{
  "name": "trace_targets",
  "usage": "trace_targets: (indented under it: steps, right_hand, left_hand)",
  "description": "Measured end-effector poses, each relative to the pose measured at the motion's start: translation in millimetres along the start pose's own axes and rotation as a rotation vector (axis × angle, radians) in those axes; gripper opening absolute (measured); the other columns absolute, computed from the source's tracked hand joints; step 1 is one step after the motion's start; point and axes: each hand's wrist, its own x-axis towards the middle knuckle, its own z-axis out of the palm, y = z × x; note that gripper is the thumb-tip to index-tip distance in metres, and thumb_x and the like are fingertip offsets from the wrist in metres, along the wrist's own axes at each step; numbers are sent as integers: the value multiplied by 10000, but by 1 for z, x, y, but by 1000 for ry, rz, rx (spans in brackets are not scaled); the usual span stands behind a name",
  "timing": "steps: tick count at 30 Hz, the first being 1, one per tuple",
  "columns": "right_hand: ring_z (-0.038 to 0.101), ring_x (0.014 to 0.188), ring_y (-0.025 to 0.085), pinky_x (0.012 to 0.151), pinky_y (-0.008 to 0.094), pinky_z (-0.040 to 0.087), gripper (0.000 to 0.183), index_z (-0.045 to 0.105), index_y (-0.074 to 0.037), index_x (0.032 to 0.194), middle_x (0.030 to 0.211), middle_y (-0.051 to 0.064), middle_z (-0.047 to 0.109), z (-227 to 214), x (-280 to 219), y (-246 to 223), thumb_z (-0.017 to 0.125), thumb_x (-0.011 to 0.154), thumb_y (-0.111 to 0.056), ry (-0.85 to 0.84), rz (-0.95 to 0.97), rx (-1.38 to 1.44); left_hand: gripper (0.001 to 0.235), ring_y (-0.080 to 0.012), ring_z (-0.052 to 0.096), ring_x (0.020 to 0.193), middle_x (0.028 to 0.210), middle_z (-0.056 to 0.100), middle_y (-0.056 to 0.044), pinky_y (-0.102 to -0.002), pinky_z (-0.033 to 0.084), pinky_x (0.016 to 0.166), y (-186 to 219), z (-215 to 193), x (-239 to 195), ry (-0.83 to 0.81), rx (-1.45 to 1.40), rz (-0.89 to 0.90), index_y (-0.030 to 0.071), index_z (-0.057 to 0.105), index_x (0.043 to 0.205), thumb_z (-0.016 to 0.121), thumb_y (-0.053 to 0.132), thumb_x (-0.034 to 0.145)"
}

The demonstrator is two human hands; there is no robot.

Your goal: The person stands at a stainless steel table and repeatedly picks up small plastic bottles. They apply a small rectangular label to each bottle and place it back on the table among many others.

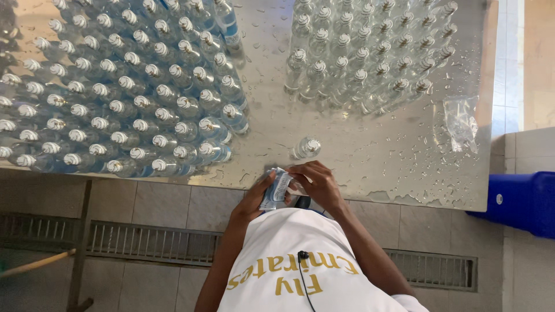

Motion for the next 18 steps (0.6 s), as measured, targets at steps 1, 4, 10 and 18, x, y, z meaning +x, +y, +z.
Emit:
trace_targets:
  steps: [1, 4, 10, 18]
  right_hand:
    - [826, 911, 329, 871, 463, 619, 183, 870, -126, 1105, 964, 101, 864, -2, 0, -1, 828, 943, -52, -3, -1, -2]
    - [830, 926, 319, 875, 464, 622, 179, 869, -131, 1101, 980, 87, 868, -9, 7, -4, 823, 944, -59, -3, -66, -24]
    - [817, 955, 365, 869, 480, 616, 170, 858, -102, 1046, 993, 100, 863, -19, 16, -5, 828, 914, 1, 16, 13, 61]
    - [828, 944, 339, 857, 466, 633, 208, 860, -80, 1027, 1002, 124, 865, -35, 32, -22, 802, 911, 82, 73, -1, 98]
  left_hand:
    - [474, -292, 822, 836, 1023, 815, -233, -425, 692, 771, 1, 3, -1, -1, -3, 2, -39, 720, 1302, 618, 390, 1129]
    - [506, -271, 826, 857, 1087, 826, -207, -431, 696, 781, 7, 6, 1, -8, -2, 10, -8, 705, 1361, 610, 429, 1124]
    - [712, -324, 819, 983, 1224, 791, -235, -453, 701, 842, -2, -26, 24, -111, 42, 59, 63, 531, 1623, 546, 552, 1105]
    - [785, -342, 823, 960, 1144, 806, -258, -461, 704, 861, -3, -30, 36, -109, 50, 90, 68, 471, 1668, 573, 581, 1083]
